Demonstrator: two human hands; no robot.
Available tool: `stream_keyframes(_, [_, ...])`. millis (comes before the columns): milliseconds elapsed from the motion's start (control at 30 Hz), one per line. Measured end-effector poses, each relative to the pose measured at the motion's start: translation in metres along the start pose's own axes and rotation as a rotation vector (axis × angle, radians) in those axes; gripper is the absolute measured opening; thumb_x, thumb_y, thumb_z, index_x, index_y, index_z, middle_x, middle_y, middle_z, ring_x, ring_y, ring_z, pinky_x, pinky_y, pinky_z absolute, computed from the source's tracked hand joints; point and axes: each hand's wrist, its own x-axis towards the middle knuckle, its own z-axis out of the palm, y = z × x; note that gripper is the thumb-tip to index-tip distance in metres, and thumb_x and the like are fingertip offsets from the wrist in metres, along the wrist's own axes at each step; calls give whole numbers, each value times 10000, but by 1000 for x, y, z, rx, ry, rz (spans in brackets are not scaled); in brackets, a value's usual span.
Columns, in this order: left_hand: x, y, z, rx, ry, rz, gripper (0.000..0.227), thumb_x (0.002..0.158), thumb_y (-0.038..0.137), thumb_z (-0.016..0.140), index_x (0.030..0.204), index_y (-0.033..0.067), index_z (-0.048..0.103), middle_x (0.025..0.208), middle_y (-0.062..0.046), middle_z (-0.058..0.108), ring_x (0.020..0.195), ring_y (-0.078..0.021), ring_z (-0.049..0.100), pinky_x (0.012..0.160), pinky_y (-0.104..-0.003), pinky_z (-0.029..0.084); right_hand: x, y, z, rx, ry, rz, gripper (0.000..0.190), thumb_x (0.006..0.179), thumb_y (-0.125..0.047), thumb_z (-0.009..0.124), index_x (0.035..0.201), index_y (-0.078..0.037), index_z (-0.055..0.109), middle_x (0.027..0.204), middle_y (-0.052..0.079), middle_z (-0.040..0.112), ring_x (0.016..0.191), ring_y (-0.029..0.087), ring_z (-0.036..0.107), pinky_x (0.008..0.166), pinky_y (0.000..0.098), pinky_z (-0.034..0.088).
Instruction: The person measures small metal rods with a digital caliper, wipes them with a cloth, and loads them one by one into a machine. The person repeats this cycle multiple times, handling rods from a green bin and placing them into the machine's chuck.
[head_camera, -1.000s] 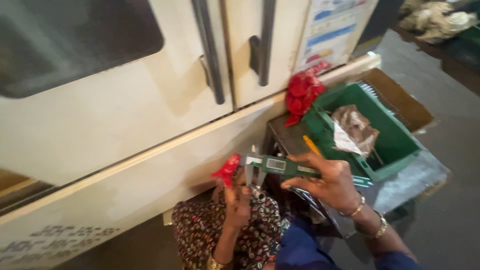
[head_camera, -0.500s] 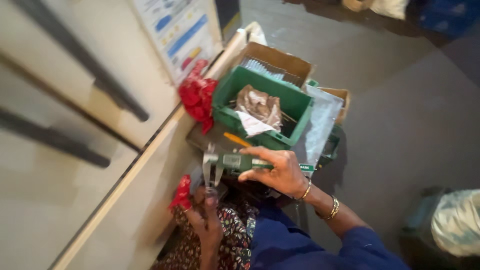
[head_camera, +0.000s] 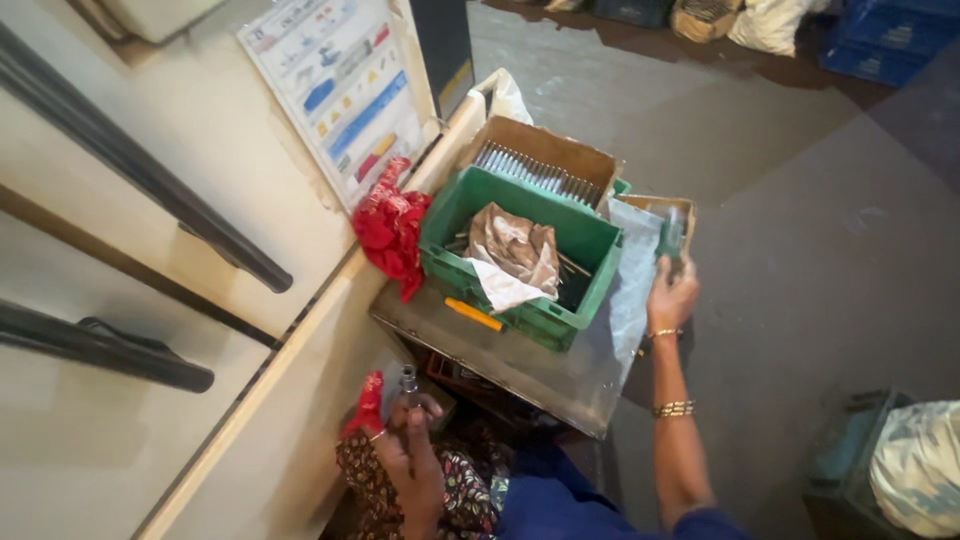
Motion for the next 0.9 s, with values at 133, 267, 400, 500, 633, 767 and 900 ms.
stream_keyframes(133, [4,-3,4,-15,-9,-16,570,1043,61,508,1556,45,258,960,-83,612,924,-175,574,912,-336,475,-40,50,29,-168,-114,141,406,962,-275,746,1238,18,697,956,221,738,866,366,724,799,464,540])
stream_keyframes(267, [9,-6,4,29,-4,-76,594,1020,66,527,1552,49,263,934,-89,628,915,-180,598,911,-342,492,-64,68,44,-254,-168,-5,371,1009,-251,628,1262,17,673,994,268,707,900,439,685,776,507,515])
stream_keyframes(400, [12,-9,6,-19,-32,-47,502,1043,53,524,1486,8,292,1004,-90,619,975,-179,595,954,-342,486,-62,77,45,-355,-227,-108,363,1116,-174,422,1336,36,619,980,268,704,875,459,667,755,535,496])
stream_keyframes(500, [15,-6,6,18,-58,-31,549,1034,50,529,1521,17,280,995,-94,627,961,-179,600,954,-334,477,-54,66,33,-498,-288,-418,409,1067,-95,401,1388,-8,639,975,241,696,861,423,680,761,515,531])
stream_keyframes(633, [17,-5,8,-28,-56,-53,505,1047,63,533,1488,-2,296,1025,-90,624,986,-178,614,962,-333,492,-40,4,1,-789,-431,-168,288,1007,-181,557,1207,-121,755,934,187,740,798,385,712,689,495,558])
stream_keyframes(767, [17,-10,4,-57,-69,-74,545,1027,79,535,1500,40,267,1014,-74,614,975,-158,600,940,-318,484,-20,-107,-31,-537,-418,-110,213,1003,-274,715,1143,-147,812,820,138,759,708,327,716,644,467,555])
stream_keyframes(900, [17,-14,4,-26,-117,-74,229,1090,84,545,1259,-19,430,1052,-105,647,1018,-179,636,974,-334,506,-51,-210,-48,320,-670,-86,189,1070,-187,672,1204,-80,751,986,56,756,870,155,713,771,267,569])
